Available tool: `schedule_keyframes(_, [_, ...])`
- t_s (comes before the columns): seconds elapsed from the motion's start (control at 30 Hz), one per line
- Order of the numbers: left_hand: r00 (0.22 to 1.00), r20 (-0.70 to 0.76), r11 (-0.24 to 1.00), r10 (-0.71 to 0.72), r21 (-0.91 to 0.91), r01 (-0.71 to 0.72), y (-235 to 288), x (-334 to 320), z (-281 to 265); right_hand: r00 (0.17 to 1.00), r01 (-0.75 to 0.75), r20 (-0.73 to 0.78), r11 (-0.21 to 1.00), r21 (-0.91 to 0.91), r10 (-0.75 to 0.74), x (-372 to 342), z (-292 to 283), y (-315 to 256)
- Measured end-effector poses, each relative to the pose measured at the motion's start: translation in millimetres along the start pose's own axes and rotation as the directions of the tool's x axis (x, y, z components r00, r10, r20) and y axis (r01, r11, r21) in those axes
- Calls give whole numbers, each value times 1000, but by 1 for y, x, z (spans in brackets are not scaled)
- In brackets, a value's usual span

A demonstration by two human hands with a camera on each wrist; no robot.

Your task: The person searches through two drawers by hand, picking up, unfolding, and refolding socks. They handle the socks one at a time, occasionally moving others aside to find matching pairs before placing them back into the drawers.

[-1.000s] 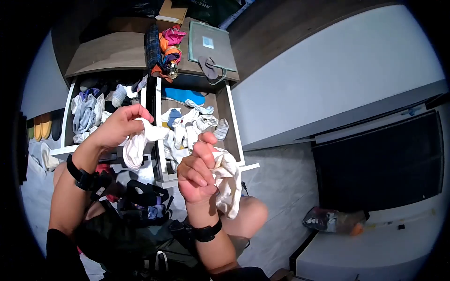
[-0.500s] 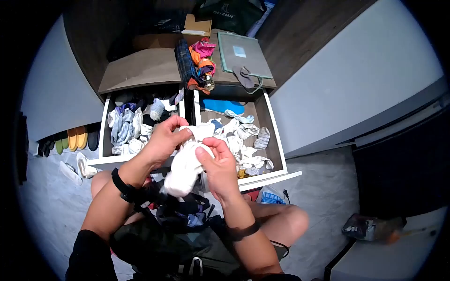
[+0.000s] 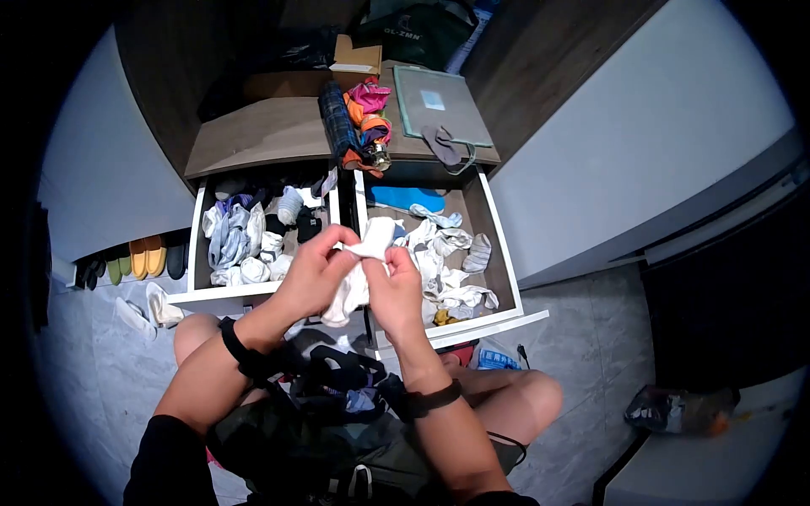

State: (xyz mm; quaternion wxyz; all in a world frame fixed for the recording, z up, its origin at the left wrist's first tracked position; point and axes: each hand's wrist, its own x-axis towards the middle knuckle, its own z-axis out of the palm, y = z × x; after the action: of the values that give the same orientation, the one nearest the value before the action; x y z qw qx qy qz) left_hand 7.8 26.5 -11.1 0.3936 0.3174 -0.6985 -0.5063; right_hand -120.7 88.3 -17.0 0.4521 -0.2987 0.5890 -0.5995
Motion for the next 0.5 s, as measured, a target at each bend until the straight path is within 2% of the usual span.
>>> schedule_keyframes(0.07, [989,-94,993,-117,-32,115,3,6,-5,992,10,-126,1000,24,-7,1,1,-2])
schedule_keyframes(0.13, [988,-56,984,-144,97,149,12,8,-12,977,35,-212,991,126,-8,4,-1,-4])
schedule_keyframes(0.2, [998,44,977,-47,211,37,16,1,-5,954,70,-300,972,224,0,7,-8,-5])
schedule_keyframes(0.23, [997,76,984,-16,178,2,14,-2,0,957,46,-291,971,233,24,8,-13,-4])
schedule_keyframes(0.33, [961,266,997,-76,36,69,15,-7,6,953,111,-303,909,401,17,16,-15,11])
schedule_keyframes(0.4, [917,399,998,0,-56,24,5,-11,10,961,87,-274,924,372,20,10,-13,18])
schedule_keyframes(0.43, [895,442,998,52,4,-60,3,-12,9,961,77,-276,931,358,27,7,-13,17])
schedule_keyframes(0.5, [907,410,992,100,29,-122,6,-13,10,965,58,-260,937,345,36,3,-13,18])
